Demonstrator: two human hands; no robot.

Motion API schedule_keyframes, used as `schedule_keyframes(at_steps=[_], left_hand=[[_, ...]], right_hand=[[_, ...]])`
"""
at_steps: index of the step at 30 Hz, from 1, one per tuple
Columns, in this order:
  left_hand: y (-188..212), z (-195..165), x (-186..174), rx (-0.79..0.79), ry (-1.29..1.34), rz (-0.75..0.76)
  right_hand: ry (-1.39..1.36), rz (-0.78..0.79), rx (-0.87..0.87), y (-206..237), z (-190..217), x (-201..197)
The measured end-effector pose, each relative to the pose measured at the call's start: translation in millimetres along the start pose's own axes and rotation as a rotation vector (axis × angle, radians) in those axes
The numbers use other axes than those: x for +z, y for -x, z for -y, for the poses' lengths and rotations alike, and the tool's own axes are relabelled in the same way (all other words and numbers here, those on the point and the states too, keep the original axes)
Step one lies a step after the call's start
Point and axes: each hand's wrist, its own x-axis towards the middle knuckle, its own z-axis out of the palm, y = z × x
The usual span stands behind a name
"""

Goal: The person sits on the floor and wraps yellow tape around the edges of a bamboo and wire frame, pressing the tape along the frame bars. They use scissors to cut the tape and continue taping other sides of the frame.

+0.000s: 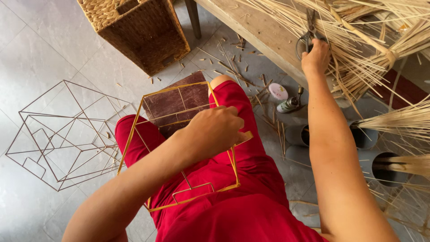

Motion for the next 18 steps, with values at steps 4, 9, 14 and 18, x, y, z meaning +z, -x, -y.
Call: schedule_keyframes(at_steps=[4, 9, 14, 18], left_hand=[[-27.9, 12.7, -6.7, -0.010, -0.038, 0.351], [-39.9, 19.6, -6.9, 0.001, 0.105, 0.531], [-41.9, 23.0, 6.6, 0.134, 0.467, 0.444], [-36.8, 17.4, 24.3, 0.138, 0.379, 0.296]], right_hand=[[-0.047, 0.010, 0.061, -11.6, -10.4, -2.5], [-0.083, -0.011, 0.074, -28.9, -27.8, -19.1], [-0.182, 0.124, 0.095, -25.8, -13.5, -30.5], [0.020, -0.064, -0.211, -9.4, 7.3, -30.6]])
